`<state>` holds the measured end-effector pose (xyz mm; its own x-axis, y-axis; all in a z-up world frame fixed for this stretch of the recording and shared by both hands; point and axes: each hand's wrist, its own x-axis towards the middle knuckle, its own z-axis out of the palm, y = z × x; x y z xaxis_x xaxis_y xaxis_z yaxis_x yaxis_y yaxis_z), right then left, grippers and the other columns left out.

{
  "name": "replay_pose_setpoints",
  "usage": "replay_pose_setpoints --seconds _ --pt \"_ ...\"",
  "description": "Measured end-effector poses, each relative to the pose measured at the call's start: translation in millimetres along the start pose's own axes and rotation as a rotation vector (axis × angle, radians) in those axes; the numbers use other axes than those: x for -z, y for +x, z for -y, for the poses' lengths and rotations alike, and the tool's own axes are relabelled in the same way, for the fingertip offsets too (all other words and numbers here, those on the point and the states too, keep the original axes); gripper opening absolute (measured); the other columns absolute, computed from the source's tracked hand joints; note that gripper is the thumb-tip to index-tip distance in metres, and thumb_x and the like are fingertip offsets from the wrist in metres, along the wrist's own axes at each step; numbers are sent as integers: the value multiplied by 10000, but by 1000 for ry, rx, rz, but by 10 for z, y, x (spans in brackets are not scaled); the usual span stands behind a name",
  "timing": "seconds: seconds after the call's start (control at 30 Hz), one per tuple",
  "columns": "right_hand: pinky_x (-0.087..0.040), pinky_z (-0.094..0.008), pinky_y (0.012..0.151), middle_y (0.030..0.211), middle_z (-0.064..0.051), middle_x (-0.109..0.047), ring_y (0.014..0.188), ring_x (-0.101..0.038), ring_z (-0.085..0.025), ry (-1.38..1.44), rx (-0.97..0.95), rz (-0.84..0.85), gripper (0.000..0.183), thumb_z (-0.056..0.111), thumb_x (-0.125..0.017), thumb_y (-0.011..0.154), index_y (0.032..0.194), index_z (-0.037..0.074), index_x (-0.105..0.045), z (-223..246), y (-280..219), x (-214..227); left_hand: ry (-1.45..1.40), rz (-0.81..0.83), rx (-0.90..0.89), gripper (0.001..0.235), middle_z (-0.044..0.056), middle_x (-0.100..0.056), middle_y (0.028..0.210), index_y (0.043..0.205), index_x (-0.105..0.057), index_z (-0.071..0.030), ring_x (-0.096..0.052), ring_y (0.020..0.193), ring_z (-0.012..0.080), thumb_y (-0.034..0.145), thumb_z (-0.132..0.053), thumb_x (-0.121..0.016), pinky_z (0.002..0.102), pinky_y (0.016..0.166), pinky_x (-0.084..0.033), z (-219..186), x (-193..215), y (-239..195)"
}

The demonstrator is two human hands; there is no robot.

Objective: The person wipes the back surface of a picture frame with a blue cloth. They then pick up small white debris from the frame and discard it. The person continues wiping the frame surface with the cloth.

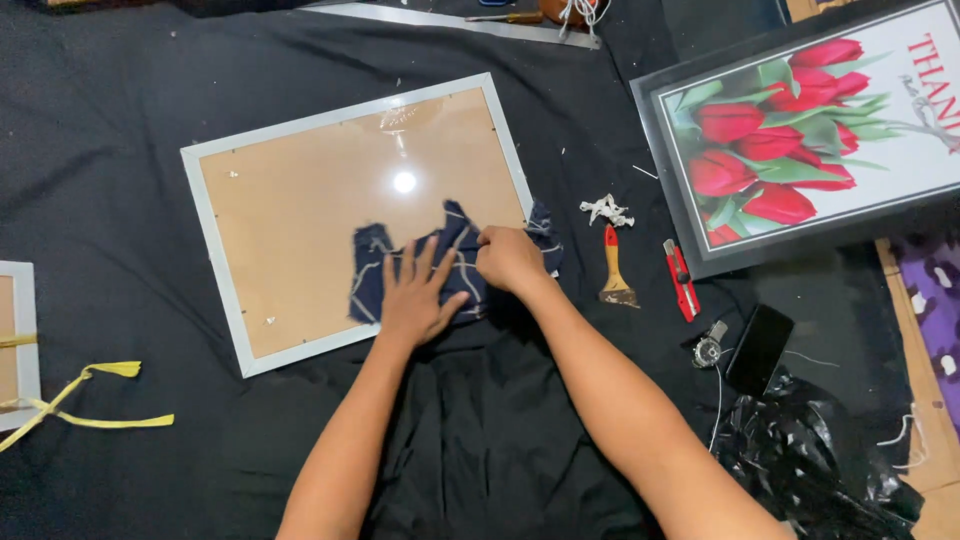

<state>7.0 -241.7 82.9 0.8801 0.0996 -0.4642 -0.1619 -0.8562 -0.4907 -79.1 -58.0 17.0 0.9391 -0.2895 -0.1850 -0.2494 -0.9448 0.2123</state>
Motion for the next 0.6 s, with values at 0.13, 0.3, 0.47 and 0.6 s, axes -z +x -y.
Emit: replay_pose_setpoints --seconds 0.13,0.3,0.47,0.6 --pt "-539 -598 949 1132 -257 -733 1164 -663 -474 49 11 20 435 194 -527 893 1249 54 -735 18 -79 -18 -127 160 467 777 55 -17 1761 1670 -131 -377 -5 1584 444 1002 -722 -326 748 1202 -35 352 276 -285" --pt "-533 -611 951 1163 -275 -719 1191 -655 -478 82 17 37 463 219 -537 882 1265 37 -722 -28 -111 -53 -251 103 911 934 100 125 1737 1679 -17 -311 136 1541 497 952 -819 -309 766 1186 74 883 44 -488" --pt "-508 -615 999 1216 -270 -706 1241 -632 -469 99 3 102 486 226 -479 901 1289 37 -701 38 -133 -60 -352 0 1130 990 193 133 1720 1678 71 -167 231 1499 528 990 -787 -279 735 1163 201 747 -88 -358" --pt "-502 -629 993 1199 -273 -706 1227 -637 -477 176 33 129 506 204 -468 879 1292 19 -694 149 -111 -21 -215 4 962 865 279 99 1700 1661 -78 -81 149 1523 553 1048 -647 -310 723 1197 119 321 -198 -117"
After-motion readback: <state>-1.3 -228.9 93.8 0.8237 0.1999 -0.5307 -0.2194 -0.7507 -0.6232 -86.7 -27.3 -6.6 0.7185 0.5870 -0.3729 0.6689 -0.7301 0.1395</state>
